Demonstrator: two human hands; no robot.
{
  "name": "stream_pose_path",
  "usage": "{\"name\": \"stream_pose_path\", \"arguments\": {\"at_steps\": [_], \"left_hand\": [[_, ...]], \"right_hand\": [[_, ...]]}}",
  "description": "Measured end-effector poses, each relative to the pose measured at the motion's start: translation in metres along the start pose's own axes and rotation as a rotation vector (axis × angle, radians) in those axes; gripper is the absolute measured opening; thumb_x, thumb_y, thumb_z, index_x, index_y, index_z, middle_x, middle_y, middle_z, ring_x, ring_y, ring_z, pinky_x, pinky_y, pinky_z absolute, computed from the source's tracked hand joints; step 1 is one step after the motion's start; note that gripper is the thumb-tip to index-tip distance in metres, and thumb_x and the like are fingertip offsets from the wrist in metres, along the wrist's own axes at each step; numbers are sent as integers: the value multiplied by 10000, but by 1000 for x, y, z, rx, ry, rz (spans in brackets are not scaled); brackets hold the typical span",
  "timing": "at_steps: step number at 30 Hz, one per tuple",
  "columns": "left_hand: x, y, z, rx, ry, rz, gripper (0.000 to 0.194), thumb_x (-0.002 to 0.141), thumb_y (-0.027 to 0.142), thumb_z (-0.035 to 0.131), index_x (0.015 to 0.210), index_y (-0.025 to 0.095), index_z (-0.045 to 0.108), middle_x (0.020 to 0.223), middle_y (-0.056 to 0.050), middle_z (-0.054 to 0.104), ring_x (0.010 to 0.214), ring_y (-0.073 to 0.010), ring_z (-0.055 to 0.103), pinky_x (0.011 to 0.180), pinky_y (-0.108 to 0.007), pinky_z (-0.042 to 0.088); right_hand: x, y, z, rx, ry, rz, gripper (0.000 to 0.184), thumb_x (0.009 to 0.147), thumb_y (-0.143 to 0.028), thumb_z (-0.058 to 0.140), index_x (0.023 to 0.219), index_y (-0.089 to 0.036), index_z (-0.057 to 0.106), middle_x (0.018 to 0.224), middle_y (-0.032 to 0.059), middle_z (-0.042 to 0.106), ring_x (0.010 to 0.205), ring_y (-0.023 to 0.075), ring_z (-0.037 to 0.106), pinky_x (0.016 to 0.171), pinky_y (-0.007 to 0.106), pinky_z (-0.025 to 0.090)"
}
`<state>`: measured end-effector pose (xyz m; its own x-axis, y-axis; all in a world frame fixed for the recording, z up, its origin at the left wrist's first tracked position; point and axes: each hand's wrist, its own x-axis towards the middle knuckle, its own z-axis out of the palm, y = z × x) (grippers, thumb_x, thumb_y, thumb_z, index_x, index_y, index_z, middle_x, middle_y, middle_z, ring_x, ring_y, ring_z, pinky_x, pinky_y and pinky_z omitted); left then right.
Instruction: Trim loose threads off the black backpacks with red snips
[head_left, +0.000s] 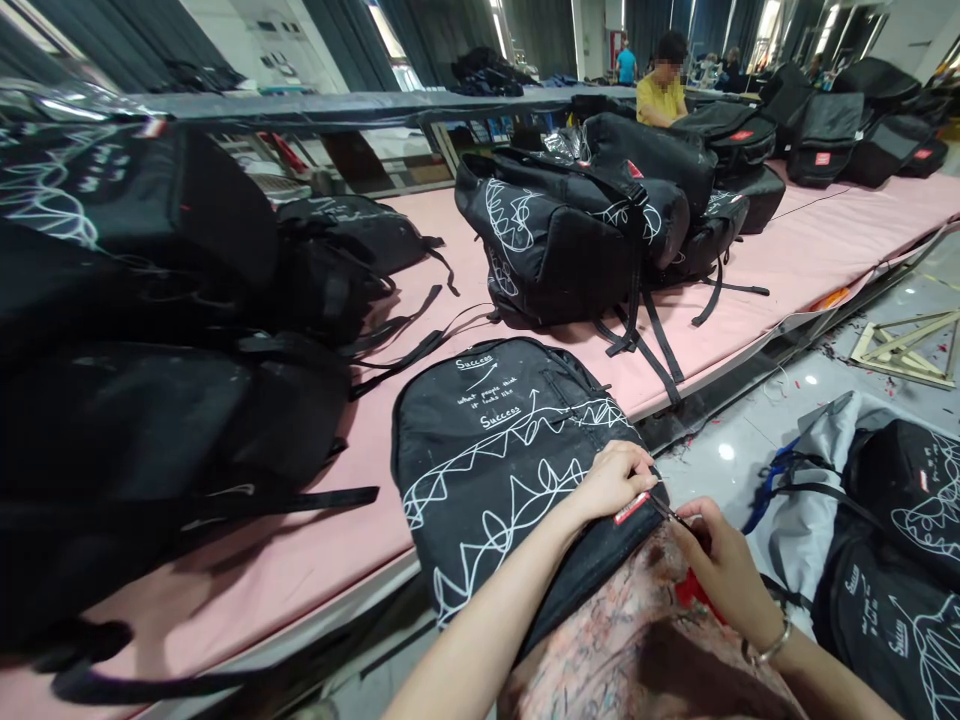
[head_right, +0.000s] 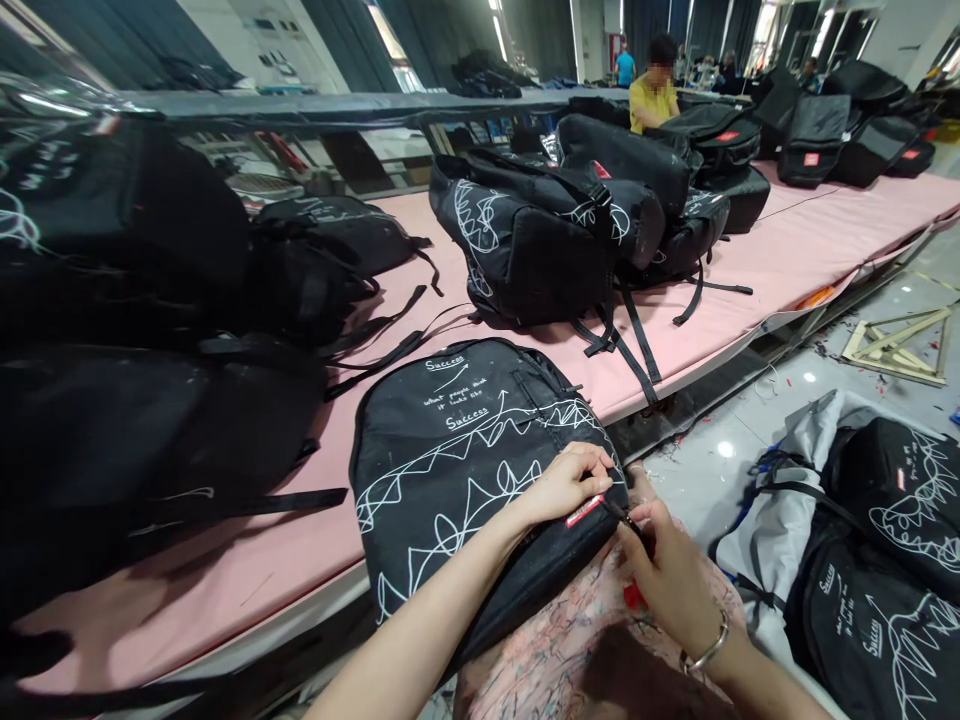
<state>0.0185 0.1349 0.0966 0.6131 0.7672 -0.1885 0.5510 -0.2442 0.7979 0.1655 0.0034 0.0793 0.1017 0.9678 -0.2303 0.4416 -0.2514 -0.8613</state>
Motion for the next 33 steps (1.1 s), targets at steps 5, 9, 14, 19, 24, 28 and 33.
{"name": "stream_pose_path", "arguments": {"at_steps": [5, 9, 14, 19, 24, 28, 33], "left_hand": [[-1, -1, 3, 0, 26, 16, 98, 721, 186, 588, 628, 157, 595, 1001, -13, 624, 1015, -179, 490, 918, -312, 347], [-2, 0, 4, 4, 36, 9, 101, 716, 194, 599, 622, 156, 599, 985, -7, 627, 1006, -189, 489, 903, -322, 348], [-1, -1, 6, -26, 63, 4, 119, 724, 214, 591, 623, 151, 592, 974, -12, 634, 991, -190, 498, 896, -317, 355], [3, -5, 3, -132, 199, -96, 227, 799, 330, 515, 741, 132, 610, 813, -45, 636, 807, -167, 569, 780, -296, 431], [-12, -5, -21, 25, 315, -78, 335, 777, 172, 503, 1104, 157, 572, 1256, -95, 475, 1222, -213, 384, 1044, -354, 282], [-46, -4, -33, 100, 216, -89, 313, 811, 241, 491, 1112, 187, 559, 1375, -82, 341, 1277, -204, 317, 1066, -360, 261], [-84, 3, -14, 161, 264, -284, 306, 870, 385, 403, 755, 156, 571, 1132, -76, 532, 1092, -197, 460, 977, -384, 341]], "right_hand": [[5, -7, 4, -193, 4, -38, 309, 880, -484, 338, 948, -199, 436, 657, -4, 498, 659, 154, 484, 604, 256, 317], [14, -14, 1, -168, -26, -41, 283, 875, -454, 358, 918, -188, 443, 652, -11, 501, 620, 135, 482, 580, 240, 309], [21, -7, -1, -62, -34, -103, 293, 863, -437, 403, 830, -161, 495, 643, -9, 498, 593, 103, 457, 564, 222, 301], [27, 16, -6, 107, -13, -87, 343, 852, -476, 437, 888, -140, 496, 554, -35, 424, 526, 77, 389, 531, 204, 298], [45, 38, -22, 61, -54, -158, 340, 852, -439, 465, 1025, -150, 509, 752, 13, 542, 661, 102, 478, 641, 226, 389], [63, 47, -35, 30, -100, -340, 286, 839, -402, 514, 986, -166, 581, 988, 63, 566, 912, 150, 515, 822, 278, 409], [85, 43, -40, -24, -216, -598, 186, 853, -294, 521, 990, -186, 587, 919, 42, 577, 874, 124, 515, 802, 267, 416]]}}
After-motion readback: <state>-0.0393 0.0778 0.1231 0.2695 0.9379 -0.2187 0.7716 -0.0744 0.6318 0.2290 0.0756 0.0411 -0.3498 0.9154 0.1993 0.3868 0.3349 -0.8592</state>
